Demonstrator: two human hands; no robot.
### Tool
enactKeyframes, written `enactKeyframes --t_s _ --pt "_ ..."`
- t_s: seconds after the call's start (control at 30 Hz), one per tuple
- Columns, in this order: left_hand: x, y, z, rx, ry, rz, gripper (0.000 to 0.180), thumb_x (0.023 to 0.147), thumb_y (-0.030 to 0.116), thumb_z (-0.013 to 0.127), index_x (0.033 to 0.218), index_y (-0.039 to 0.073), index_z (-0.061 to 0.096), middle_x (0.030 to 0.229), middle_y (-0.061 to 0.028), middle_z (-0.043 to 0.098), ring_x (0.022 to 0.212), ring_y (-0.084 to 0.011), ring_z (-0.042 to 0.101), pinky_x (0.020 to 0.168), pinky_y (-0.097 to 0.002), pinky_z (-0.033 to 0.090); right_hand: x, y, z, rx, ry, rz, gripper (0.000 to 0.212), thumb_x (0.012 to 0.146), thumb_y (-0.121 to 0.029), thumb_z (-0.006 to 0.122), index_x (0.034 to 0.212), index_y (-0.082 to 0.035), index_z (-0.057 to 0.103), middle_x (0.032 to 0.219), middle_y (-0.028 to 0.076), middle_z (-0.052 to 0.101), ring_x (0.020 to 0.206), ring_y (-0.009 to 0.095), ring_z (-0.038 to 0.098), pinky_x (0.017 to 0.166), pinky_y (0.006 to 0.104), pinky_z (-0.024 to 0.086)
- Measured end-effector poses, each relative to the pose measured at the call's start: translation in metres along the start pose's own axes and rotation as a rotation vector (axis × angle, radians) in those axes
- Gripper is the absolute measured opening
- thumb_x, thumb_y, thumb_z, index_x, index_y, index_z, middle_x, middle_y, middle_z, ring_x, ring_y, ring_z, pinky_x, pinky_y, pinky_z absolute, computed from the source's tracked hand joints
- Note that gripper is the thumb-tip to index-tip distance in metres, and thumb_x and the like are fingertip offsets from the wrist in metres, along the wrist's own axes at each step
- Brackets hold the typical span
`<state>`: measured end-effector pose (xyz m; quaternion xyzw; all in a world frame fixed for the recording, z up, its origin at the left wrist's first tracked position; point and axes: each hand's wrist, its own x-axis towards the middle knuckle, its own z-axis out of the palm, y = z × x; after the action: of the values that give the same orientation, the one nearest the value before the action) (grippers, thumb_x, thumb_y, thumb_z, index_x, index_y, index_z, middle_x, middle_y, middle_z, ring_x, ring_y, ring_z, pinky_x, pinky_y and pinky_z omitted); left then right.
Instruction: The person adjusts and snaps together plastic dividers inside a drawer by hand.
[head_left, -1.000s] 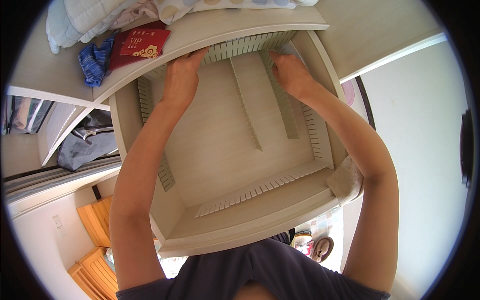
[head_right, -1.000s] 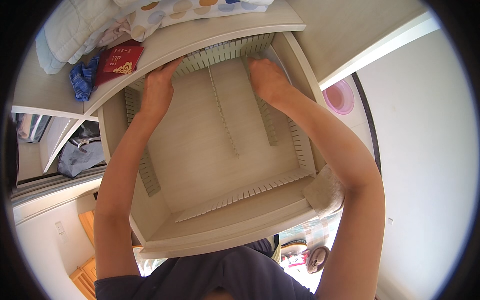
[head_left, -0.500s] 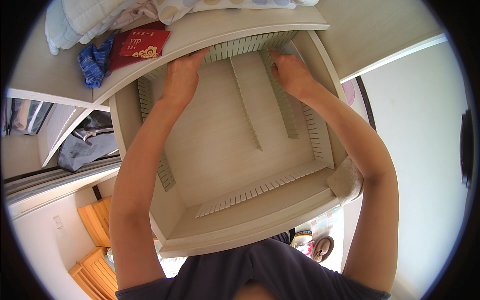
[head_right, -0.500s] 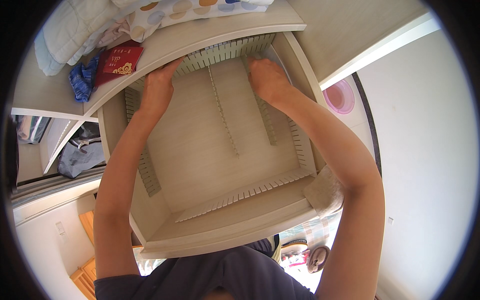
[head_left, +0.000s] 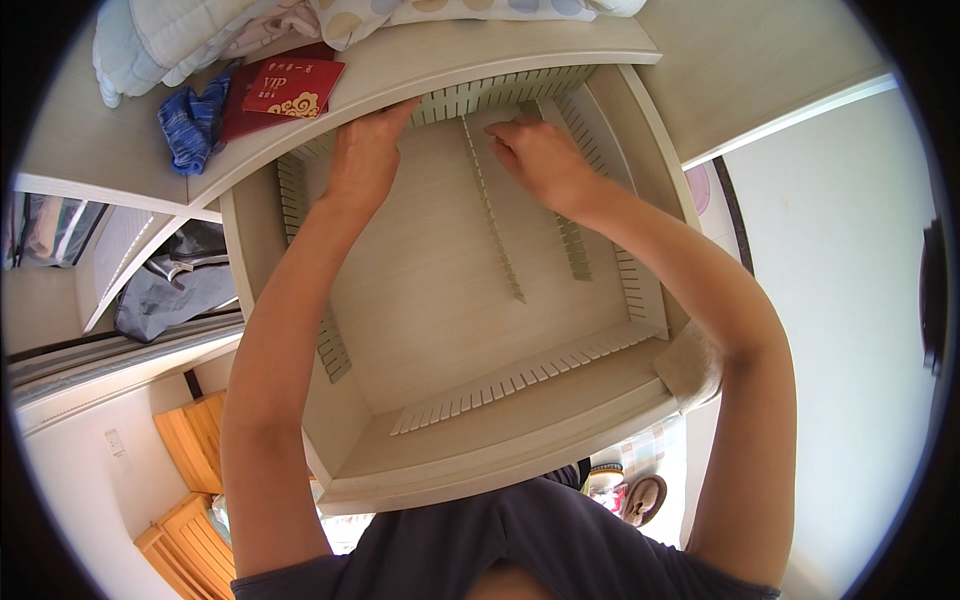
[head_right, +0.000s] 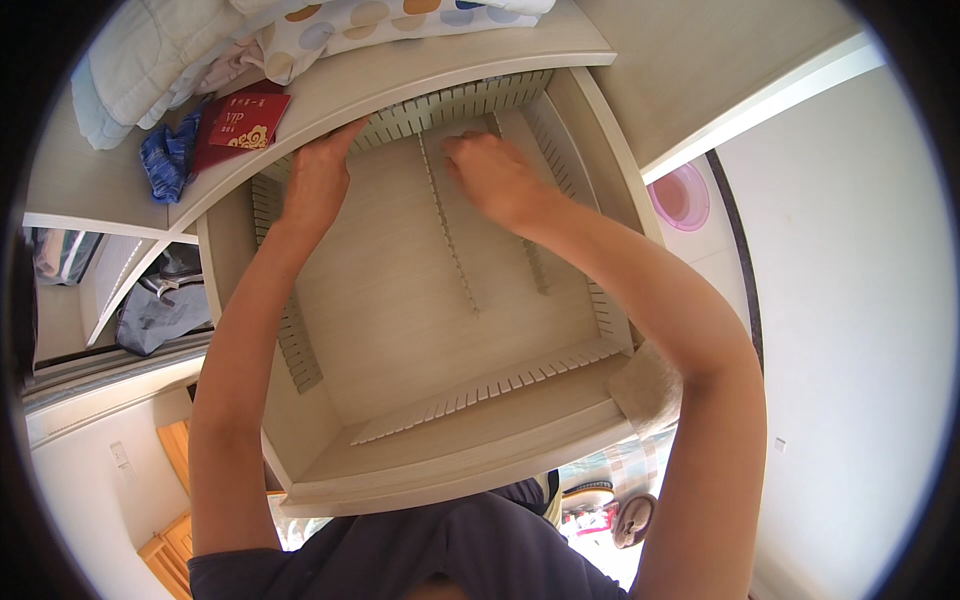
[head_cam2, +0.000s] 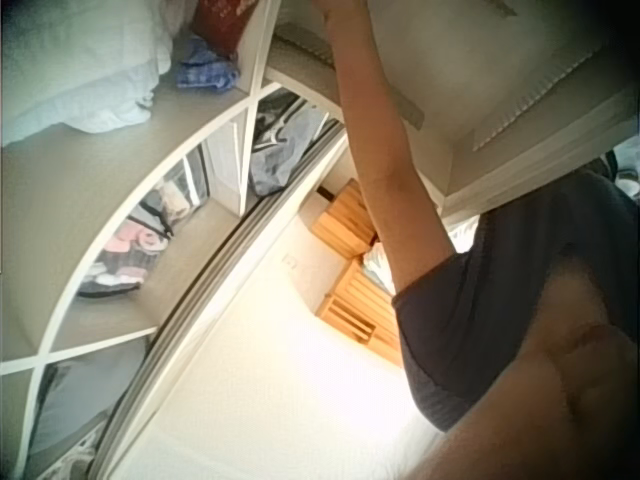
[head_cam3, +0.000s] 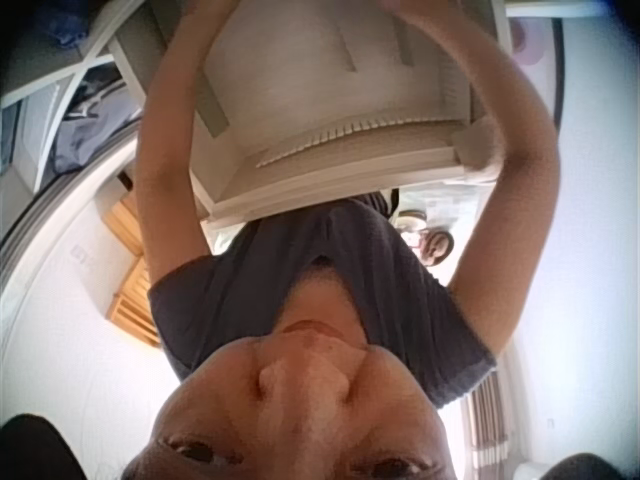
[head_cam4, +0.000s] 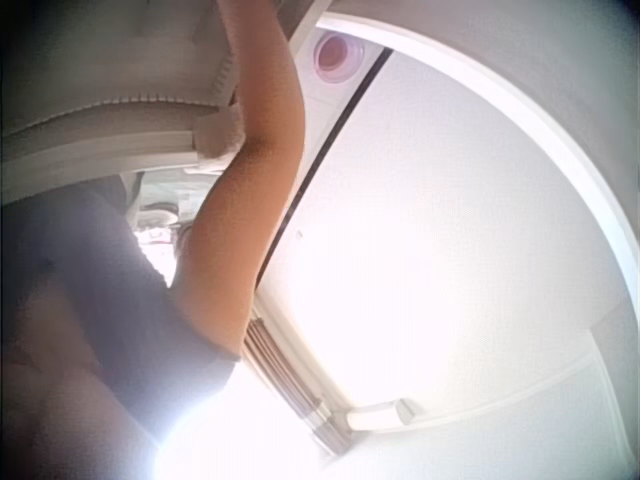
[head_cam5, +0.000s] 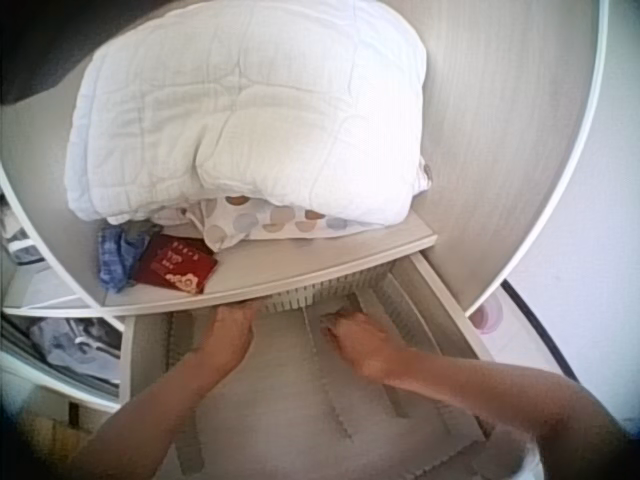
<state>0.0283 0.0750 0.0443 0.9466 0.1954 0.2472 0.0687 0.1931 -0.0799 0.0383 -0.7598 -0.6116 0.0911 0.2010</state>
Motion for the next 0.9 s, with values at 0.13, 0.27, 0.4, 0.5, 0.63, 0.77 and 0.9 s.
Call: enactKeyframes --t_s 0.13,0.27,0.4,0.5,0.63,0.77,0.9 --pt "0.000 0.003 0.000 0.003 -0.002 -0.002 0.061 0.068 -0.019 0.049 0.121 0.008 0.059 0.111 -0.0245 0.058 0.105 -0.0408 0.054 0.090 -0.0453 0.046 0.011 -0.014 0.017 0.208 0.050 0.120 0.025 0.087 -0.019 0.060 0.097 0.003 0.064 0.079 0.021 0.065 0.074 0.035 0.063 0.070 0.0407 0.050" --pt "0.000 0.003 0.000 -0.007 0.008 -0.011 0.059 0.069 -0.018 0.049 0.121 0.008 0.059 0.111 -0.0244 0.058 0.105 -0.0410 0.053 0.090 -0.0452 0.045 0.016 -0.019 0.025 0.203 0.053 0.161 0.022 0.086 -0.017 0.059 0.094 0.004 0.063 0.079 0.021 0.064 0.076 0.036 0.063 0.072 0.0410 0.050" --pt "0.000 0.003 0.000 -0.015 0.022 -0.001 0.057 0.070 -0.017 0.049 0.120 0.008 0.059 0.109 -0.0249 0.059 0.104 -0.0413 0.054 0.089 -0.0450 0.046 0.017 -0.014 0.029 0.186 0.114 0.190 0.017 0.084 -0.011 0.057 0.089 0.004 0.063 0.078 0.022 0.064 0.076 0.037 0.062 0.071 0.0413 0.050" --pt "0.000 0.002 0.001 -0.014 0.038 0.005 0.055 0.070 -0.018 0.049 0.119 0.007 0.060 0.107 -0.0251 0.059 0.102 -0.0412 0.055 0.088 -0.0450 0.046 0.017 -0.013 0.027 0.174 0.106 0.193 0.015 0.084 -0.009 0.056 0.089 0.003 0.063 0.078 0.022 0.063 0.075 0.038 0.061 0.071 0.0416 0.050" --pt "-0.001 0.002 0.001 -0.026 0.009 -0.031 0.055 0.070 -0.018 0.049 0.119 0.007 0.060 0.107 -0.0248 0.060 0.100 -0.0407 0.056 0.087 -0.0447 0.047 0.017 -0.019 0.018 0.230 -0.010 0.219 0.019 0.087 -0.011 0.050 0.081 0.005 0.060 0.085 0.026 0.062 0.081 0.040 0.061 0.075 0.0451 0.050" --pt "0.000 0.002 0.003 -0.016 0.005 -0.021 0.057 0.070 -0.019 0.049 0.120 0.007 0.059 0.109 -0.0245 0.059 0.101 -0.0403 0.056 0.088 -0.0444 0.047 0.014 -0.019 0.017 0.196 0.021 0.205 0.019 0.088 -0.011 0.052 0.081 0.004 0.061 0.081 0.025 0.062 0.079 0.039 0.061 0.073 0.0440 0.051" --pt "-0.002 -0.001 0.005 -0.017 0.015 -0.022 0.057 0.070 -0.019 0.048 0.120 0.007 0.058 0.111 -0.0239 0.059 0.103 -0.0403 0.055 0.088 -0.0447 0.047 0.010 -0.013 -0.002 -0.044 0.017 0.126 0.019 0.088 -0.016 0.056 0.086 0.003 0.062 0.079 0.022 0.063 0.077 0.039 0.062 0.072 0.0428 0.051"
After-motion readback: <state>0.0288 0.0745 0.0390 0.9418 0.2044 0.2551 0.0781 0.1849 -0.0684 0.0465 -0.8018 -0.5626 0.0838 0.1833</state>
